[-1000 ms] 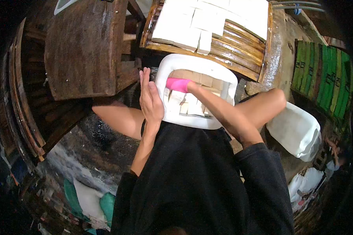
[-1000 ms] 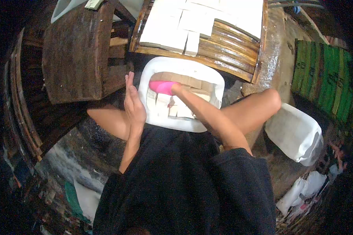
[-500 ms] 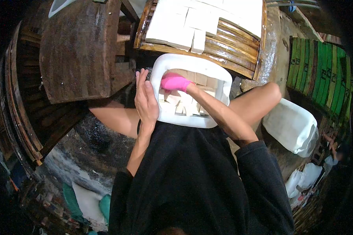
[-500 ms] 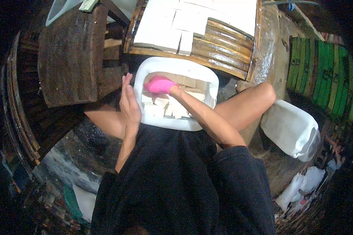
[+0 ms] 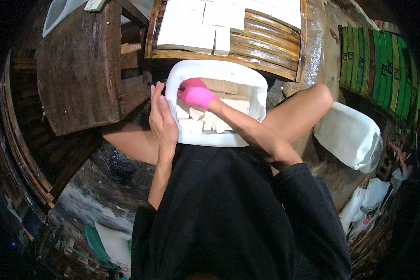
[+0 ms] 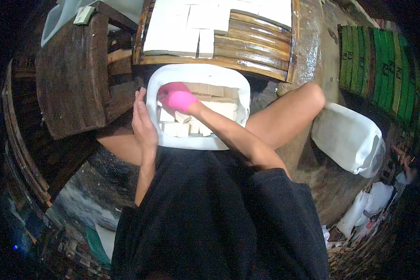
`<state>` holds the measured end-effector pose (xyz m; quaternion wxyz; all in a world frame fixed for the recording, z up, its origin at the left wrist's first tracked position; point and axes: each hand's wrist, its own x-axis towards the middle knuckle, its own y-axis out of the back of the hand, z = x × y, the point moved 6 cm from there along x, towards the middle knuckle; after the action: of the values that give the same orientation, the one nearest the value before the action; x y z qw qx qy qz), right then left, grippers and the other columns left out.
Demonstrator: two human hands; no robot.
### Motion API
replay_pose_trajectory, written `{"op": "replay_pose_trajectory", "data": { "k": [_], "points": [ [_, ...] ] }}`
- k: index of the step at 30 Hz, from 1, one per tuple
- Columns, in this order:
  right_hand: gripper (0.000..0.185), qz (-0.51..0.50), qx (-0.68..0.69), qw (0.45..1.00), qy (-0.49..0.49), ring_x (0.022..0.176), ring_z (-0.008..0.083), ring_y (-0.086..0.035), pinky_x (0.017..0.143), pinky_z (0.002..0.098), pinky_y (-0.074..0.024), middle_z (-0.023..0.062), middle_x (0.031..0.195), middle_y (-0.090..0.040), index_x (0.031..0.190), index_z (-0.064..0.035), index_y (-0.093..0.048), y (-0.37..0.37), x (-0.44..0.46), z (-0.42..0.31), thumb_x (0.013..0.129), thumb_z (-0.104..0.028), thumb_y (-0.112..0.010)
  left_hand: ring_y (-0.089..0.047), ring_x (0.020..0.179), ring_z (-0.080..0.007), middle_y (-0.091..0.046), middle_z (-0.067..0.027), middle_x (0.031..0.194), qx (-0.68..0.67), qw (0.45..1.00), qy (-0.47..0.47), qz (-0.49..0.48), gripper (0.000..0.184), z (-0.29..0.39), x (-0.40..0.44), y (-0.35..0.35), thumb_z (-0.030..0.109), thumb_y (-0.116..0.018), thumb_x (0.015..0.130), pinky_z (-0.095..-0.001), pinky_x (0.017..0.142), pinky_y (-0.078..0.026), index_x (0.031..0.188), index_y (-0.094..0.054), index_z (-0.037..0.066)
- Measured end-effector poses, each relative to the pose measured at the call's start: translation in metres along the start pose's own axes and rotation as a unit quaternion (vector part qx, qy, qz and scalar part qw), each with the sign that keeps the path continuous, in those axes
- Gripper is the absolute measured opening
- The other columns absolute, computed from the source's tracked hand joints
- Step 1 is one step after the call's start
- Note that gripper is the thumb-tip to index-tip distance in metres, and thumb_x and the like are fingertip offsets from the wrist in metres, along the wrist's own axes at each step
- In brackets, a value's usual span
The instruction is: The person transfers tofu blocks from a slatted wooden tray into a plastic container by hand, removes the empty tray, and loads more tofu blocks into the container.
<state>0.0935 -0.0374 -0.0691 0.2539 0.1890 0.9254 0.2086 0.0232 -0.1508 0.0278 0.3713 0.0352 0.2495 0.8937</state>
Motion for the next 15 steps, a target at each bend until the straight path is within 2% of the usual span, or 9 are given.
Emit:
{"op": "replay_pose_trajectory", "data": {
  "k": [1,3,4,7,13,15],
  "points": [
    [0.034,0.025,-0.003,1.0,-0.016,0.097,0.0364,-0.067,0.087,0.0414,-0.0522,0.0192,0.107,-0.07,0.104,-0.0054,-0.073,0.004,-0.002,0.0,0.08,-0.029,-0.065,-0.036,0.145,-0.0336,-0.051,-0.0219,0.146,0.0,1.0,-0.003,0.009,0.052,0.0,-0.001,0.0,0.033,-0.03,0.109,-0.0399,0.118,-0.028,0.138,-0.053,-0.004],
    [0.037,-0.007,-0.03,0.999,-0.013,0.098,0.0355,-0.068,0.087,0.0407,-0.0527,0.0186,0.107,-0.071,0.108,-0.0055,-0.072,-0.019,0.005,0.014,0.079,-0.027,-0.065,-0.039,0.144,-0.0365,-0.053,-0.0228,0.144,0.002,1.0,-0.019,0.012,0.049,0.004,0.0,0.001,0.031,-0.034,0.109,-0.0428,0.116,-0.031,0.136,-0.055,-0.003],
    [0.038,-0.021,-0.046,0.999,-0.011,0.098,0.035,-0.068,0.088,0.0404,-0.0529,0.0183,0.107,-0.071,0.109,-0.0055,-0.072,-0.02,0.009,0.014,0.078,-0.026,-0.065,-0.038,0.144,-0.0349,-0.052,-0.0221,0.145,-0.001,1.0,-0.019,0.009,0.051,0.002,0.002,0.001,0.032,-0.032,0.109,-0.0414,0.117,-0.029,0.137,-0.054,-0.004],
    [0.042,-0.067,0.051,0.996,-0.026,0.101,0.0344,-0.068,0.089,0.0403,-0.0535,0.0175,0.109,-0.071,0.114,-0.0072,-0.071,-0.014,0.01,0.017,0.076,-0.024,-0.065,-0.036,0.146,-0.0319,-0.051,-0.0205,0.147,-0.002,1.0,-0.011,0.002,0.055,-0.001,0.0,0.0,0.035,-0.027,0.11,-0.0388,0.118,-0.026,0.138,-0.054,-0.004],
    [0.053,-0.091,-0.045,0.995,-0.007,0.101,0.0361,-0.068,0.09,0.0404,-0.0535,0.0193,0.112,-0.07,0.121,-0.0085,-0.069,0.001,0.007,0.007,0.071,-0.025,-0.066,-0.037,0.145,-0.0317,-0.051,-0.0199,0.147,0.009,1.0,-0.006,0.002,0.055,0.0,0.0,0.0,0.035,-0.028,0.11,-0.0388,0.118,-0.027,0.137,-0.054,-0.004],
    [0.053,-0.093,-0.069,0.991,0.064,0.103,0.0362,-0.067,0.091,0.0407,-0.0533,0.0196,0.114,-0.069,0.122,-0.0082,-0.069,-0.026,0.017,0.018,0.072,-0.027,-0.065,-0.036,0.145,-0.0316,-0.051,-0.0199,0.147,0.012,1.0,-0.01,-0.003,0.055,0.003,0.0,0.0,0.036,-0.028,0.11,-0.0389,0.118,-0.027,0.137,-0.054,-0.004]
  ]
}}
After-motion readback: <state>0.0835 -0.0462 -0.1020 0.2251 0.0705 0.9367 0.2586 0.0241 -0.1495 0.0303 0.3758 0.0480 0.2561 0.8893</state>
